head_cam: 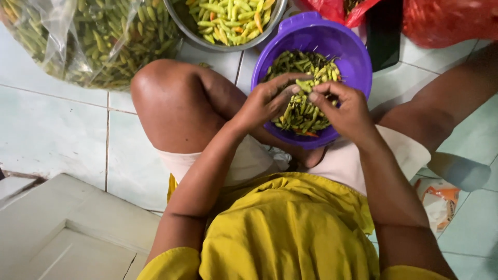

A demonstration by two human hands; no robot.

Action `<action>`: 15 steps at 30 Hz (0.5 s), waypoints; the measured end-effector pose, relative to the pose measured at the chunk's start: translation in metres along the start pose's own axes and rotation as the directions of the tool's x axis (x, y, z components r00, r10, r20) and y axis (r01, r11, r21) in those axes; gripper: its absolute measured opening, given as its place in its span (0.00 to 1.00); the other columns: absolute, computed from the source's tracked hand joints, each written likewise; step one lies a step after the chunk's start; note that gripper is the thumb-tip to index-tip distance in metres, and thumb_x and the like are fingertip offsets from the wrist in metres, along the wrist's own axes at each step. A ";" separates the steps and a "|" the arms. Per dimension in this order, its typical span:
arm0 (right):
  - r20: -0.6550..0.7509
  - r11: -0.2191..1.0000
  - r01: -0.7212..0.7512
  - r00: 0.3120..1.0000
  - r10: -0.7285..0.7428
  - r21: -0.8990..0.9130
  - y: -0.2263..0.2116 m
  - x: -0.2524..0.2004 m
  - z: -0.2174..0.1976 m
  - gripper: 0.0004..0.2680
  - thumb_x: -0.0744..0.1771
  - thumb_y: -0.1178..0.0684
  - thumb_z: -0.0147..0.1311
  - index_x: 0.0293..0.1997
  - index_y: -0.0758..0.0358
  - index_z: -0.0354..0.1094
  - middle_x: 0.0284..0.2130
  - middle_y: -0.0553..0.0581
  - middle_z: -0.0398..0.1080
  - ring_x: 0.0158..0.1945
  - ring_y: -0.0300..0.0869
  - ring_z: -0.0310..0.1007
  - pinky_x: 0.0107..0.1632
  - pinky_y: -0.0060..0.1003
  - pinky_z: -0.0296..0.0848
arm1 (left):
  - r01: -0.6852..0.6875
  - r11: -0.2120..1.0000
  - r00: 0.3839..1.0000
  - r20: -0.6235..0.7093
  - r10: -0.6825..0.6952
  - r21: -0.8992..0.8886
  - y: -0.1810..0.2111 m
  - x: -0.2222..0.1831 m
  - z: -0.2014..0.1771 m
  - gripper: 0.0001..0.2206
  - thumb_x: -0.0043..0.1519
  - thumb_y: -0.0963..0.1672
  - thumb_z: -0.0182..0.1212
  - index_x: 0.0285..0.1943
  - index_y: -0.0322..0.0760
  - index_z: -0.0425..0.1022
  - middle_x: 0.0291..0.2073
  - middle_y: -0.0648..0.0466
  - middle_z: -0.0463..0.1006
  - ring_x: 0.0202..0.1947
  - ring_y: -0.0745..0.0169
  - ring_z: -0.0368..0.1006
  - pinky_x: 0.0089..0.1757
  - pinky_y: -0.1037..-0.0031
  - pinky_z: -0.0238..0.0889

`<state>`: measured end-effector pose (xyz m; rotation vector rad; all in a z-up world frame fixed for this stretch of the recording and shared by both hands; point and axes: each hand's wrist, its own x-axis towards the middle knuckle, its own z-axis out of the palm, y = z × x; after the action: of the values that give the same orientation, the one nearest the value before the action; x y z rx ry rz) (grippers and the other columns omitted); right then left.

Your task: Removing stems from green chilies and sorting them into a bowl while sitting on the floor.

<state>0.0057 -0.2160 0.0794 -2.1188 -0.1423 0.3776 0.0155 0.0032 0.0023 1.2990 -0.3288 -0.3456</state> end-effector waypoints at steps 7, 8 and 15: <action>0.090 0.959 0.278 0.958 -0.272 -0.060 -0.037 0.026 0.003 0.02 0.71 0.64 0.60 0.45 0.73 0.73 0.35 0.66 0.75 0.42 0.57 0.77 0.47 0.50 0.72 | -0.005 0.933 0.995 -0.092 -0.030 -0.360 0.012 0.007 -0.013 0.11 0.72 0.41 0.55 0.59 0.30 0.77 0.09 0.55 0.66 0.07 0.72 0.59 0.24 0.84 0.60; 0.101 0.944 0.322 0.944 -0.315 -0.064 -0.045 0.026 0.006 0.01 0.72 0.64 0.58 0.45 0.72 0.73 0.36 0.66 0.75 0.42 0.58 0.76 0.48 0.52 0.72 | 0.014 0.900 0.995 -0.079 -0.054 -0.435 0.018 0.005 -0.018 0.12 0.73 0.42 0.54 0.59 0.29 0.78 0.10 0.54 0.68 0.08 0.72 0.60 0.26 0.83 0.62; 0.228 0.817 0.318 0.945 -0.233 -0.481 -0.027 0.037 0.015 0.16 0.68 0.69 0.47 0.64 0.70 0.71 0.43 0.61 0.72 0.43 0.47 0.66 0.48 0.41 0.67 | -0.049 0.851 0.967 -0.237 -0.090 -0.522 0.028 0.005 -0.049 0.15 0.76 0.46 0.52 0.66 0.32 0.73 0.48 0.55 0.79 0.16 0.80 0.52 0.35 0.85 0.63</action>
<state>0.0371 -0.1801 0.0860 -2.5404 -0.7111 0.3604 0.0428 0.0502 0.0179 0.7890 0.0069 -0.2579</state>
